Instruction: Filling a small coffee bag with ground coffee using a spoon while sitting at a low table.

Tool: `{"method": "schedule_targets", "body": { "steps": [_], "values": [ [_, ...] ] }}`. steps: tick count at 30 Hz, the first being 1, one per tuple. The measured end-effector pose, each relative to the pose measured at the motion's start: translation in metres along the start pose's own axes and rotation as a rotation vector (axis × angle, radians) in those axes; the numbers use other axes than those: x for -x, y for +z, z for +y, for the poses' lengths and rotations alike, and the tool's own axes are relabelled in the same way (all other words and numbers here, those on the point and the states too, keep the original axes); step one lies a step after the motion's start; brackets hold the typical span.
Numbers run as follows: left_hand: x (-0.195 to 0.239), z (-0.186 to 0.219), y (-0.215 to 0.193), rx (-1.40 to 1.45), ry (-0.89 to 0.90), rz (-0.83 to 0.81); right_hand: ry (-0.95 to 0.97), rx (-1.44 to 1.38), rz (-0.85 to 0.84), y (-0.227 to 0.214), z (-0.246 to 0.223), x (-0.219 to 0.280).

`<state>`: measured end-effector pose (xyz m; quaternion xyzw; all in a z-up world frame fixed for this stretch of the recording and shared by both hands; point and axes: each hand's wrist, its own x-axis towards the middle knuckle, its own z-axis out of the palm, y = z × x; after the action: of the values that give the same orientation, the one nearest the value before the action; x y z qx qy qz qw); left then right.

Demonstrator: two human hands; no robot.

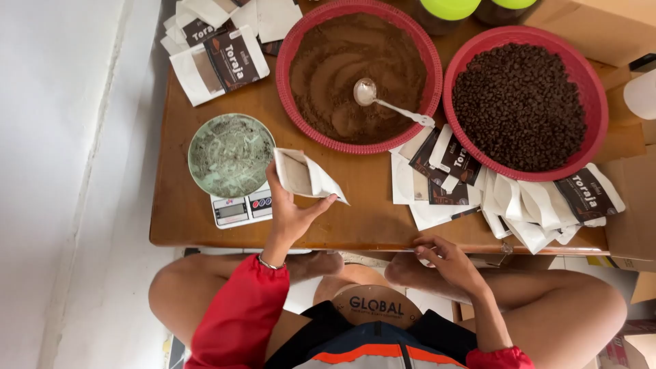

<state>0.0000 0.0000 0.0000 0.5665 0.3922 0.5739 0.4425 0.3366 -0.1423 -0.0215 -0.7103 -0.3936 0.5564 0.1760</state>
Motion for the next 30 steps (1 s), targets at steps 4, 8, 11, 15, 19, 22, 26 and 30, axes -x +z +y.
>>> {"method": "schedule_targets", "body": {
  "steps": [4, 8, 11, 15, 19, 22, 26, 30],
  "values": [
    [-0.019, 0.007, 0.007, 0.018, 0.016, 0.052, -0.062, -0.01, 0.079, 0.007, -0.011, -0.005],
    [-0.017, 0.018, 0.015, -0.009, -0.066, 0.118, -0.115, -0.081, 0.156, 0.022, -0.025, -0.024],
    [-0.006, 0.033, 0.025, 0.007, -0.103, 0.109, -0.183, -0.212, 0.232, 0.027, -0.064, -0.042],
    [0.012, 0.022, 0.031, 0.027, -0.148, 0.11, -0.199, -0.523, 0.308, 0.034, -0.101, -0.083],
    [0.016, 0.017, 0.033, 0.034, -0.142, 0.128, -0.202, -0.643, 0.271, 0.037, -0.116, -0.144],
    [0.018, 0.03, 0.033, 0.037, -0.147, 0.147, -0.187, -0.716, 0.234, 0.041, -0.106, -0.181],
    [0.021, 0.036, 0.033, 0.027, -0.182, 0.159, -0.208, -0.778, 0.18, 0.044, -0.111, -0.191],
    [0.026, 0.037, 0.039, -0.003, -0.219, 0.153, -0.211, -0.805, 0.128, 0.046, -0.106, -0.191]
  ]
}}
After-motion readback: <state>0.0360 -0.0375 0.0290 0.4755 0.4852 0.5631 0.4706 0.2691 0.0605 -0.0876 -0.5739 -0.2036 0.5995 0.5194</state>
